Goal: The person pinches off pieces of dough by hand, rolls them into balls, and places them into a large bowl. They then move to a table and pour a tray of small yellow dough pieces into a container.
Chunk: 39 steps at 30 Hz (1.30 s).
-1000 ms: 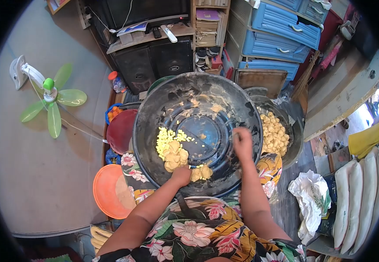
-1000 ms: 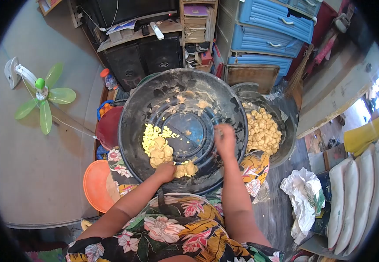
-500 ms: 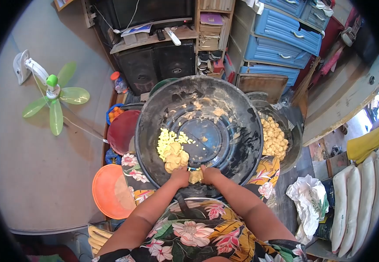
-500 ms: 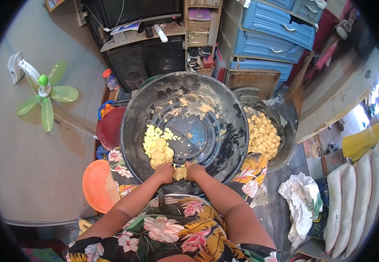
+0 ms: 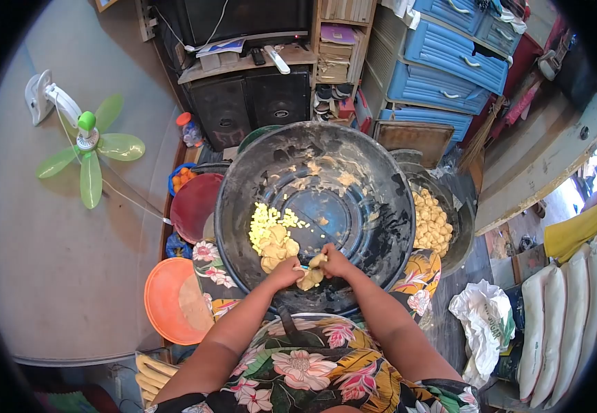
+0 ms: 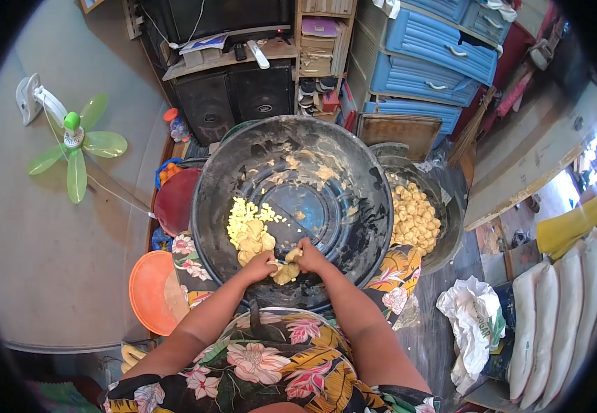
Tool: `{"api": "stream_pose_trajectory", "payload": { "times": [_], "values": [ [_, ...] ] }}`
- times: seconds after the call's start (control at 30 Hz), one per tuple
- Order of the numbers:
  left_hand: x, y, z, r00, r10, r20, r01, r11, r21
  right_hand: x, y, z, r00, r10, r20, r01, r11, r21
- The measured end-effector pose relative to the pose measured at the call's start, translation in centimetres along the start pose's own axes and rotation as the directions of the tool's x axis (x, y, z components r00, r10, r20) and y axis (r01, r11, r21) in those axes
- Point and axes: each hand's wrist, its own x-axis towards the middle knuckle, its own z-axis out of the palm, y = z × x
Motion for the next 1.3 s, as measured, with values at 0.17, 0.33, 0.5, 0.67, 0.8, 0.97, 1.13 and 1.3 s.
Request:
{"api": "stream_pose_trajectory", "payload": {
  "times": [0.17,0.33,0.5,0.67,0.8,0.97,1.13,1.3],
  "values": [
    [0.5,-1.2,0.5,0.980,0.103,-0.168,-0.115,0.992,-0.061,0.7,1.0,0.8,0.963,-0.158,-0.218,0.138,0.985,-0.102],
    [0.2,-0.6,0.4,0.971,0.151,-0.184,-0.158,0.987,-0.021,0.9,1.1,0.7,0.963,-0.268,-0.031,0.270,0.960,0.074],
    [0.1,-0.4,0.4,0.981,0.147,-0.129,-0.136,0.987,0.086,0.3,0.5,1.1,0.928,-0.242,0.284,0.153,0.941,0.301],
    [0.1,-0.3,0.4,0.979,0.166,-0.120,-0.147,0.978,0.149,-0.6,0.2,2.2,0.891,-0.257,0.375,0.397,0.841,-0.368],
    [0.0,-0.3,0.5,0.979,0.178,-0.101,-0.156,0.969,0.192,-0.4,-0.1,2.2,0.874,-0.150,0.462,0.391,0.780,-0.487],
    [-0.2,-0.4,0.7,0.992,0.121,-0.043,-0.108,0.969,0.222,-0.2,0.1,1.9,0.885,-0.119,0.449,0.362,0.782,-0.507],
    [-0.2,-0.3,0.8,0.992,0.124,-0.010,-0.118,0.960,0.256,-1.0,-0.4,1.7,0.904,-0.059,0.423,0.292,0.807,-0.513],
    [-0.4,0.1,0.8,0.993,0.115,0.010,-0.113,0.951,0.289,-0.8,0.1,1.7,0.916,-0.078,0.394,0.266,0.853,-0.449]
  ]
}}
